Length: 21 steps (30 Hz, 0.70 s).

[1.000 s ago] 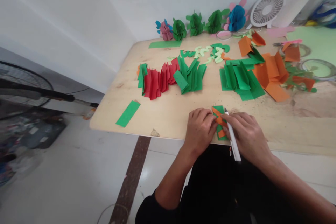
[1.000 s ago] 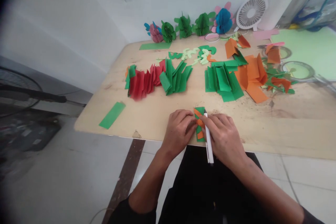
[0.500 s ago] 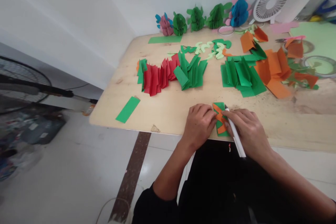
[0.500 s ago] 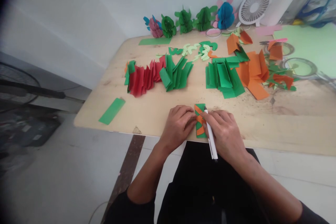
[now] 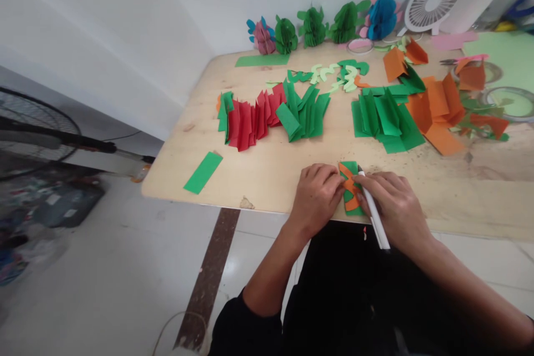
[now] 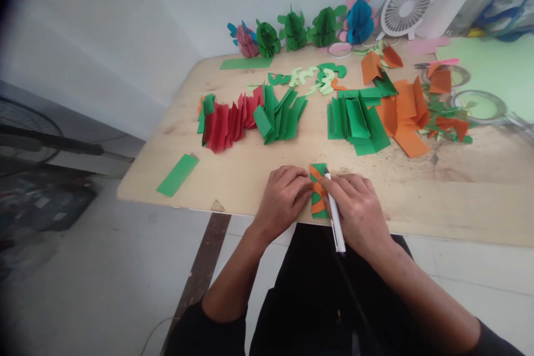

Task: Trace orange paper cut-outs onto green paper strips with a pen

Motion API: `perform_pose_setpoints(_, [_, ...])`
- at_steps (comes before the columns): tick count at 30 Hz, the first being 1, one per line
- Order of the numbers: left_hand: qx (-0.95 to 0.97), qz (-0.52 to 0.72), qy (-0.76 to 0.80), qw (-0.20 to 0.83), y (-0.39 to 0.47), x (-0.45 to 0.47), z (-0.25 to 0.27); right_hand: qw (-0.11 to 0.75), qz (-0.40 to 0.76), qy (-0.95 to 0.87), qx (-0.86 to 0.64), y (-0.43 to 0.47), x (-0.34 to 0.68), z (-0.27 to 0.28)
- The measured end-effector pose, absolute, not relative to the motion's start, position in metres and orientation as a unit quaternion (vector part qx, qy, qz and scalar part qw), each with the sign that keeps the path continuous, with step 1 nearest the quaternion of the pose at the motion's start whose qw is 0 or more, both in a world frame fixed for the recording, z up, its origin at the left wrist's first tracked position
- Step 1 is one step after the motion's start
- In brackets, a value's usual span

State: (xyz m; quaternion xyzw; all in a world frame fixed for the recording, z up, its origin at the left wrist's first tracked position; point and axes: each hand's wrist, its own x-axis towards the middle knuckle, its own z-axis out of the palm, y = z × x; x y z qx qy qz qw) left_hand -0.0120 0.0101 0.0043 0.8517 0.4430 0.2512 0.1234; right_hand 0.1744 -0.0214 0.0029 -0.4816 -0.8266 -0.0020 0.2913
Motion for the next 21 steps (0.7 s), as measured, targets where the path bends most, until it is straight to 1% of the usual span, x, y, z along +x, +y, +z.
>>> perform_pose_setpoints(15, [0.843, 0.294, 0.435, 0.115, 0.0079, -0.0114, -0.0003, 0.268, -0.033, -0.836, -0.478, -0.0231, 0.1729, 0.0032])
perform_pose_setpoints(21, [0.839, 0.304, 0.437, 0.111, 0.007, -0.0113, -0.0007, 0.259, -0.015, -0.852, -0.455, -0.022, 0.1738, 0.0026])
